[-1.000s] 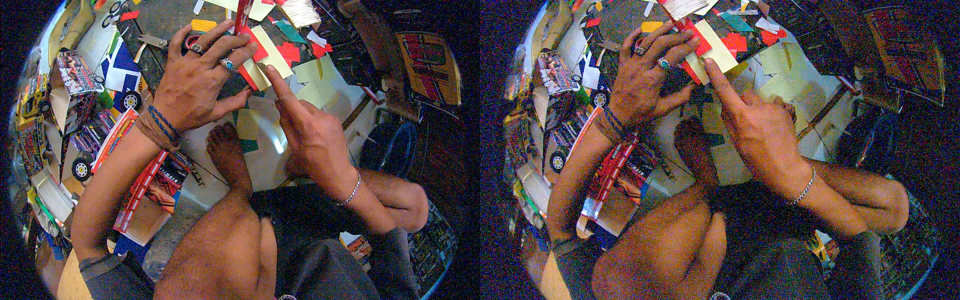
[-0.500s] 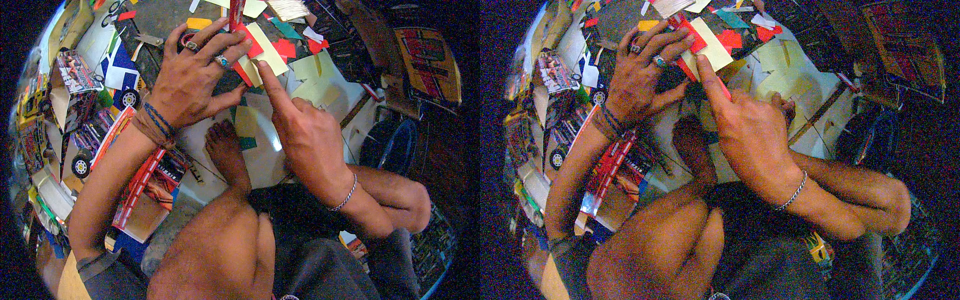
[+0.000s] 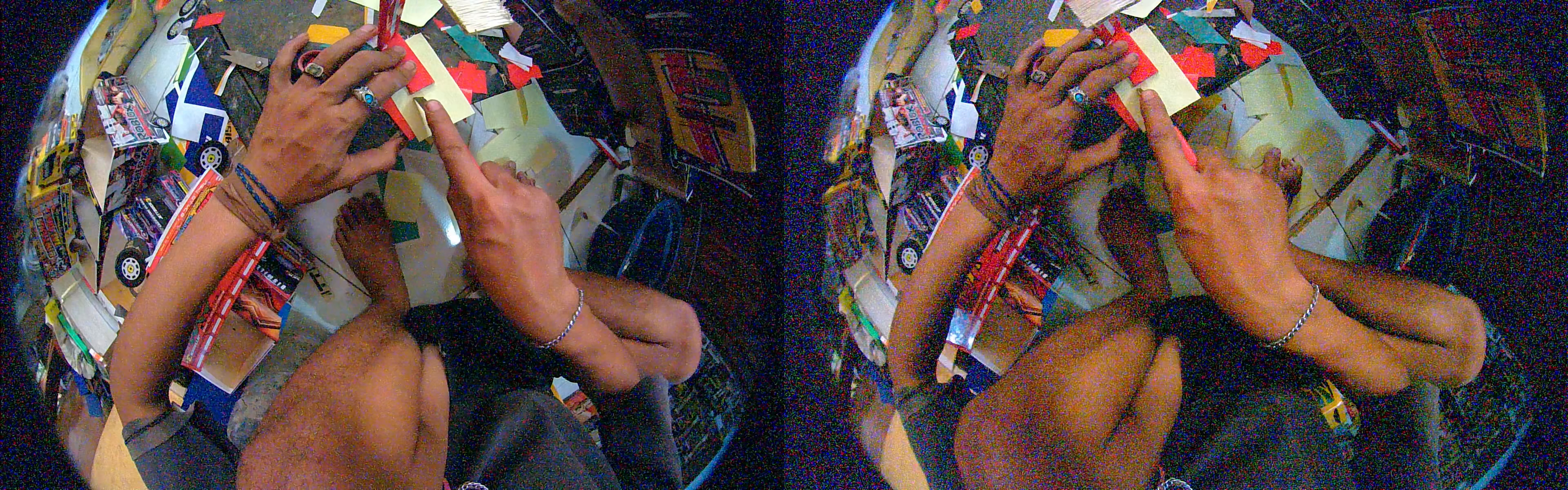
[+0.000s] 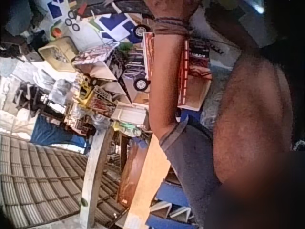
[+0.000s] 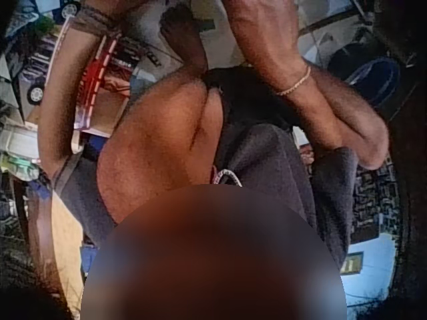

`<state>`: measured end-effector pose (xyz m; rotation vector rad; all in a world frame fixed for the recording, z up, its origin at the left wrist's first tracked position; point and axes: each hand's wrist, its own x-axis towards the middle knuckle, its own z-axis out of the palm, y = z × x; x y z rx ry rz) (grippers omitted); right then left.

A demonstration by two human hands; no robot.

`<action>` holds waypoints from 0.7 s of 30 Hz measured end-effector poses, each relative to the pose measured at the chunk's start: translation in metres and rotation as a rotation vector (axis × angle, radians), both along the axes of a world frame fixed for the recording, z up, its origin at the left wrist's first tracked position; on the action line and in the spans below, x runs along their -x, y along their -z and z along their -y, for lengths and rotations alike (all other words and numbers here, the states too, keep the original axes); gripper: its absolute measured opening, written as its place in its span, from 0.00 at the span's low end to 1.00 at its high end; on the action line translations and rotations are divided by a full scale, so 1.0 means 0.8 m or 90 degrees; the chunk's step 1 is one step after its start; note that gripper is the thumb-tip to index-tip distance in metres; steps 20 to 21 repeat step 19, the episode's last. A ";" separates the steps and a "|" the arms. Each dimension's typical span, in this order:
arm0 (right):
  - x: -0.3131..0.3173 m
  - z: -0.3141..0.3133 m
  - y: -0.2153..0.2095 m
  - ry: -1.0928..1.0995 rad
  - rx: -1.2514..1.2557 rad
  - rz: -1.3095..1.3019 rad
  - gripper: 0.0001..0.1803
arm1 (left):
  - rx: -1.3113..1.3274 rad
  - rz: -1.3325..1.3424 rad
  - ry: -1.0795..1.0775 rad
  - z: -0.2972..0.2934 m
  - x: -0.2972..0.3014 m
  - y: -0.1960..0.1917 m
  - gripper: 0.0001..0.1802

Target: The person assembles a small paper craft by folding red and white paper pieces, cutting them with scissors, and trimming edges with a utility knife. The person folds the paper into a box-like shape and secures it with tape.

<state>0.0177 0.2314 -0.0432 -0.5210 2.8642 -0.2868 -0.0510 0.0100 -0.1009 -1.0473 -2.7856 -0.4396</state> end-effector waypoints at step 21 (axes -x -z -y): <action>-0.010 -0.007 -0.002 -0.002 -0.021 0.027 0.42 | 0.003 0.008 -0.007 -0.001 0.000 0.000 0.38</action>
